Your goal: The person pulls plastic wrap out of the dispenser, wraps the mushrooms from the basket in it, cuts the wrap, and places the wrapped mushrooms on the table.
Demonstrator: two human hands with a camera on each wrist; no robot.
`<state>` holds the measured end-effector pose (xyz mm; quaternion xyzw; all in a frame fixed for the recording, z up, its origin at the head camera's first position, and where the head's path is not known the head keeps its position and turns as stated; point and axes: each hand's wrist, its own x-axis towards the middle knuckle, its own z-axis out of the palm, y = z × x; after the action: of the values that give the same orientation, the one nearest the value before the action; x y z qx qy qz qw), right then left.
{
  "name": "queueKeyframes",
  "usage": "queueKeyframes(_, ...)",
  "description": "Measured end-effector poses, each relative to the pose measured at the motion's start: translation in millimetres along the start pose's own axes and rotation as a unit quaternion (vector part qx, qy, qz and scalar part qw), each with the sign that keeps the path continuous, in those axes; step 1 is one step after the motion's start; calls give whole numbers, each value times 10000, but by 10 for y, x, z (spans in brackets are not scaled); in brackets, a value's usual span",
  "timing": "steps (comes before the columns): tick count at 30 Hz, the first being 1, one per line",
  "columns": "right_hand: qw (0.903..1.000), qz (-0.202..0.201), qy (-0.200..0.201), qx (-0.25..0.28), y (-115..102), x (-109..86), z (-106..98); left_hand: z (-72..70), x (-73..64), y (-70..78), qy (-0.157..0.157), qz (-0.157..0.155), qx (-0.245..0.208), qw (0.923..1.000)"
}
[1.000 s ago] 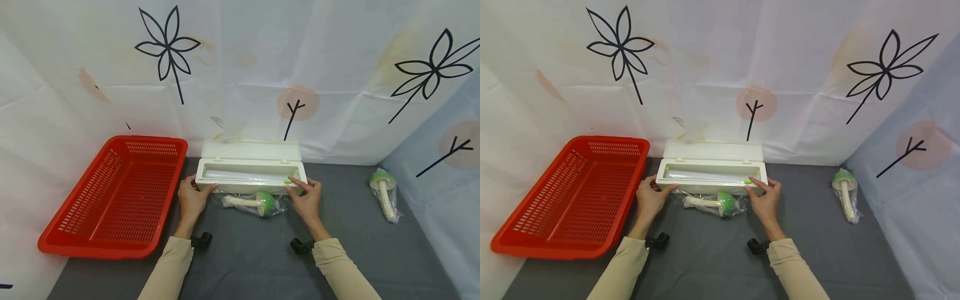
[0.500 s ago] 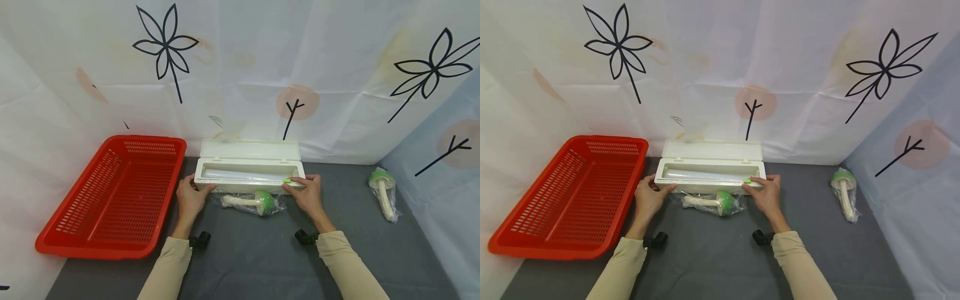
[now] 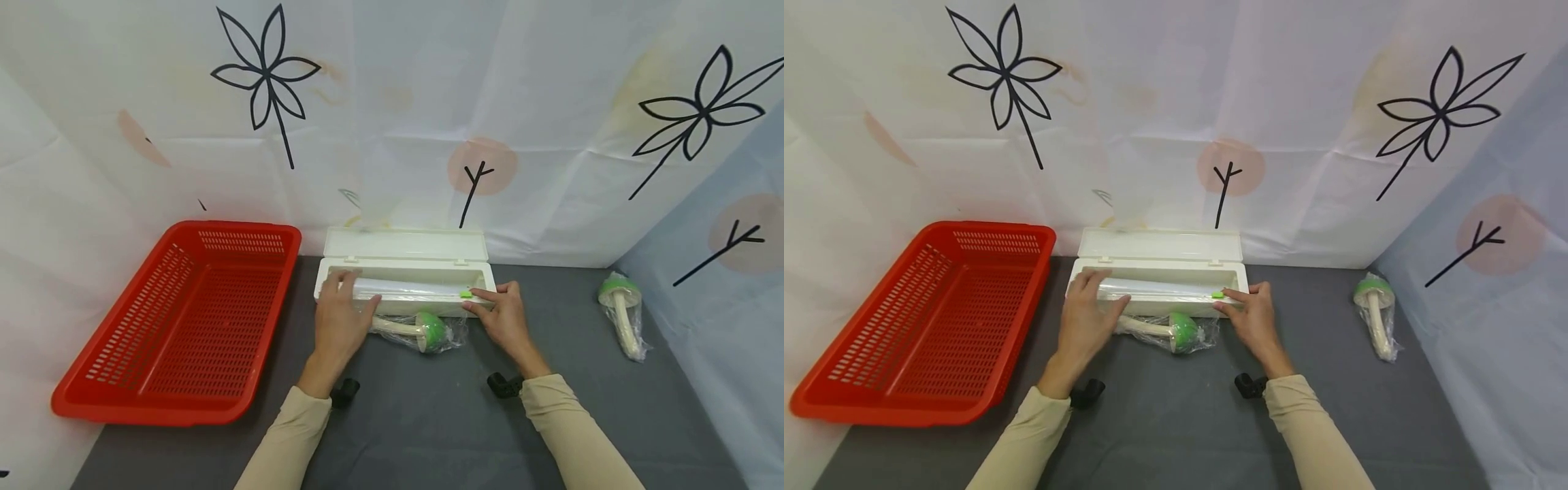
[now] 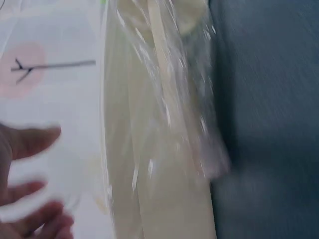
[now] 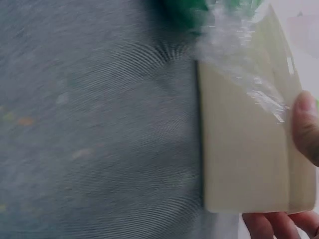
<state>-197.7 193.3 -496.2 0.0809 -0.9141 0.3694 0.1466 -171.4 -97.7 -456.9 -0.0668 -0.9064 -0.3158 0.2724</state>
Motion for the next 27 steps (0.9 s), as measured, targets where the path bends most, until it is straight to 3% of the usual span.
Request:
queueKeyframes(3,9993,-278,230,-33,20,-20,36,128,59,124,-764,661,-192,9947)
queueKeyframes(6,9972,-562,484,119,52,-44,85,274,137,225,-1617,997,-470,9807)
queueKeyframes(9,9950,-692,647,318,76,-61,121,426,218,319,-2229,1037,-827,9658)
queueKeyframes(12,9940,-741,710,383,92,-68,138,571,278,425,-2539,793,-1108,9576)
queueKeyframes(14,9937,-755,736,384,97,-71,145,662,293,495,-2583,515,-1133,9580)
queueKeyframes(18,9929,-814,804,315,115,-74,157,836,267,615,-2330,64,-555,9709)
queueKeyframes(22,9921,-914,832,195,147,-64,162,956,235,702,-1869,-10,75,9824)
queueKeyframes(27,9914,-1095,716,98,181,-46,141,1013,229,776,-1617,-13,121,9868)
